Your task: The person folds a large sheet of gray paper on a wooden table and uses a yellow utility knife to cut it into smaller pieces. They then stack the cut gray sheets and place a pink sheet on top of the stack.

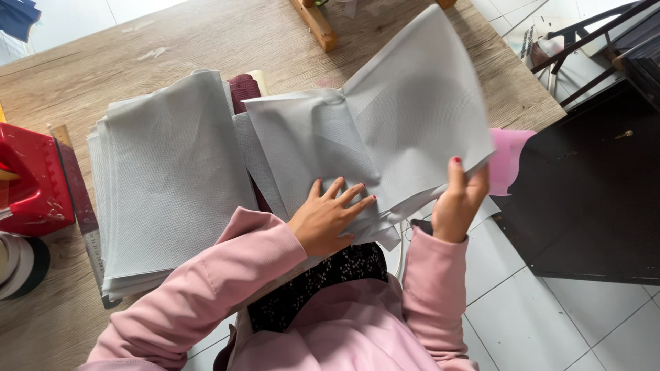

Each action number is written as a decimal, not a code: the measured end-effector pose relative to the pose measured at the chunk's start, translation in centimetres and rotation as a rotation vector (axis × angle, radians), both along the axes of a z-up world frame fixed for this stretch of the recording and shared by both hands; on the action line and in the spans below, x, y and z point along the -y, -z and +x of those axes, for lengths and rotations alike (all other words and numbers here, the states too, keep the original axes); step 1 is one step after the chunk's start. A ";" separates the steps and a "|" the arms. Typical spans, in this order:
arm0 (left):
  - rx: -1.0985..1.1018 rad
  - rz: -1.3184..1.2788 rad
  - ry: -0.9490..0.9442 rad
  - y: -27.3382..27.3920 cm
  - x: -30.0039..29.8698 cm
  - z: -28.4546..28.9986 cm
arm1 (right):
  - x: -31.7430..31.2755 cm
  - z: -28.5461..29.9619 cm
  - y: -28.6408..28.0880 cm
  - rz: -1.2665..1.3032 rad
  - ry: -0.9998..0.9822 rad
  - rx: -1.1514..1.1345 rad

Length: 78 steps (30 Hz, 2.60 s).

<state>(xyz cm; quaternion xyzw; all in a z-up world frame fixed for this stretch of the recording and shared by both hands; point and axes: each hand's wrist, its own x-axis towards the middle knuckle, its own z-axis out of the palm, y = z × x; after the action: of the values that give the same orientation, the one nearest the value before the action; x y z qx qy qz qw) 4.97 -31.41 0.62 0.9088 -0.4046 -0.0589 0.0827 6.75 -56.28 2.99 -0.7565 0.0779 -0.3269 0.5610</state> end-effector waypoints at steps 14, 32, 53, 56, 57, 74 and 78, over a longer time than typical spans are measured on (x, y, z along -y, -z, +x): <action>-0.071 -0.362 -0.048 3.9 -2.2 -4.3 | -7.2 -4.5 -1.6 -0.542 -1.303 -0.171; 0.295 -0.001 -0.252 -4.6 -10.4 -5.8 | -4.4 -3.8 -2.9 -0.377 -1.248 -0.103; -0.041 -0.639 -0.377 -9.7 -10.1 -3.9 | -1.8 -1.2 -3.1 0.212 -0.780 -0.384; -0.277 -1.070 -0.486 -10.2 -9.8 -3.0 | -1.3 -2.4 -3.9 0.310 -0.739 -0.295; -0.455 -1.265 -0.529 -9.9 -9.7 -2.5 | -1.3 -2.8 -4.3 0.357 -0.708 -0.251; -0.578 -1.584 -0.403 -8.2 -9.8 -2.2 | -4.1 -3.9 -6.1 0.575 -0.698 -0.229; -0.458 -1.499 -0.462 -12.8 -9.4 -4.0 | -5.2 -4.7 -8.3 0.624 -0.639 -0.378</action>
<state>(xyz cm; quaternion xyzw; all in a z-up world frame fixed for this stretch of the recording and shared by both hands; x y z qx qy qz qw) 0.96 -21.99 13.37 0.6380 -0.1120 0.0619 0.7593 2.00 -51.03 11.26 -0.5843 0.0366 0.0440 0.8095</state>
